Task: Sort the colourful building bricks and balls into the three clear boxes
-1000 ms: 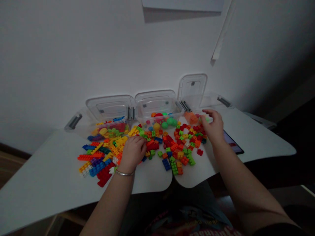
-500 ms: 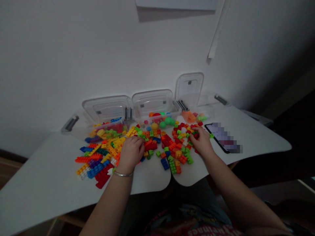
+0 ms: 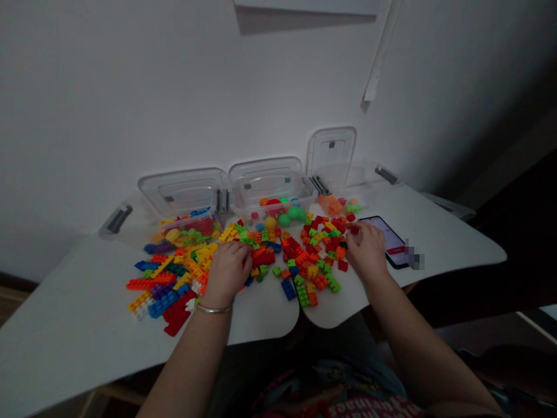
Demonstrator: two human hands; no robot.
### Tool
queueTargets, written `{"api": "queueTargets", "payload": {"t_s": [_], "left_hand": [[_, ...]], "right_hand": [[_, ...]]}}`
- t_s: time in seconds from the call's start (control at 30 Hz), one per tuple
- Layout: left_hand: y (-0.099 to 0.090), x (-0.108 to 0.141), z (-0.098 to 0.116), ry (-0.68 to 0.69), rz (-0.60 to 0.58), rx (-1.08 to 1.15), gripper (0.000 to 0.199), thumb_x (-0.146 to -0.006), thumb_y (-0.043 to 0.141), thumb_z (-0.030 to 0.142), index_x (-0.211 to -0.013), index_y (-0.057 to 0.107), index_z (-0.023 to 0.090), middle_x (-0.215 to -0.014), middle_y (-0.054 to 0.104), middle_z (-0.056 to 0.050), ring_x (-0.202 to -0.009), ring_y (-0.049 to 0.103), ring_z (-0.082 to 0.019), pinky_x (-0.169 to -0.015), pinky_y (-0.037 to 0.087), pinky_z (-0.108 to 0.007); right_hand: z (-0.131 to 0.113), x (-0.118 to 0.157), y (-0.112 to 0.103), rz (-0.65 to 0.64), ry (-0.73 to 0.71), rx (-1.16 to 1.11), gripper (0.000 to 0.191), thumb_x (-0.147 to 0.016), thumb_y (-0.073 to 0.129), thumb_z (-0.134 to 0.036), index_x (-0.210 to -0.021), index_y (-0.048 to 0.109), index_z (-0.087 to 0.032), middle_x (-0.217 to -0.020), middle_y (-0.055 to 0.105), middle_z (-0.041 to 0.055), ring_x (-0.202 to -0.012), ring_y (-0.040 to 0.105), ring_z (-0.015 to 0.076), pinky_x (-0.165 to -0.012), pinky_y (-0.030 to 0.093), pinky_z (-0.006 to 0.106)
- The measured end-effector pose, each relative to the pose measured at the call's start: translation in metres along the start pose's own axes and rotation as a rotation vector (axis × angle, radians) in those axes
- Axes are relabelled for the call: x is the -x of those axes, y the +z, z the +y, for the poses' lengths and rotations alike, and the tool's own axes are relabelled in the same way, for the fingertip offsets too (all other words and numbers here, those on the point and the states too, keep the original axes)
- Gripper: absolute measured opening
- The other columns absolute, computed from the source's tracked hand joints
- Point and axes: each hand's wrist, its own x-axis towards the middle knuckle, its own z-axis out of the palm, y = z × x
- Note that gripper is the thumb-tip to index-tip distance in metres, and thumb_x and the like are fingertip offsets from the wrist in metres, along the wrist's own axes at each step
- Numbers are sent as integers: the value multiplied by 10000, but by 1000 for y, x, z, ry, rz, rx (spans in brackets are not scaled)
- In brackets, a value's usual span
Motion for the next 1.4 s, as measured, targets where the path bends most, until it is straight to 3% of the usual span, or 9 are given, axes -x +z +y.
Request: {"api": "queueTargets", "payload": {"t_s": [0.3, 0.47, 0.63, 0.77, 1.0, 1.23, 1.4], "left_hand": [[-1, -1, 1, -8, 10, 20, 248, -880, 459, 208, -898, 705, 185, -929, 714, -87, -896, 614, -247, -848, 495, -416], [-1, 0, 1, -1, 5, 16, 241, -882, 468, 213, -906, 704, 177, -935, 711, -88, -898, 611, -254, -845, 496, -419], [0, 0, 0, -7, 0, 8, 232, -883, 474, 209, -906, 702, 178, -934, 709, -89, -900, 613, -254, -839, 494, -411], [1, 1, 0, -10, -6, 6, 225, -882, 484, 209, -915, 704, 176, -943, 709, -87, -911, 613, -252, -856, 492, -415], [1, 0, 0, 2, 1, 7, 225, -886, 480, 204, -908, 703, 178, -926, 711, -85, -897, 617, -249, -848, 489, -408], [1, 0, -1, 8, 3, 12, 224, -887, 485, 201, -910, 705, 165, -930, 713, -84, -907, 621, -251, -860, 488, -415], [2, 1, -1, 2, 2, 15, 229, -884, 482, 204, -907, 707, 169, -928, 713, -85, -904, 621, -253, -858, 490, -423]], "right_hand": [[-3, 1, 3, -40, -75, -134, 279, -830, 508, -310, -1062, 627, -210, -1168, 637, 127, -1144, 533, 299, -1030, 371, 505], [5, -5, -4, 5, -82, 3, 287, -806, 513, -237, -1060, 640, -194, -1164, 629, 148, -1135, 535, 317, -998, 389, 509], [18, -8, 6, -135, -91, 80, 369, -778, 513, -205, -1119, 653, -174, -1070, 654, 155, -1020, 577, 314, -921, 439, 489], [22, -7, 13, -168, -88, 57, 292, -764, 508, -187, -1002, 678, -196, -970, 680, 123, -921, 608, 284, -867, 472, 460], [19, -7, 11, -190, -62, -135, 198, -737, 526, -174, -913, 611, -209, -994, 690, 92, -937, 627, 262, -871, 501, 437], [19, -5, 8, -158, -25, -150, 345, -727, 544, -182, -1069, 589, -161, -1072, 595, 137, -818, 611, 220, -814, 524, 404], [18, -5, 6, -208, 0, -5, 341, -742, 581, -192, -1076, 625, -144, -996, 658, 143, -923, 616, 289, -875, 499, 450]]}}
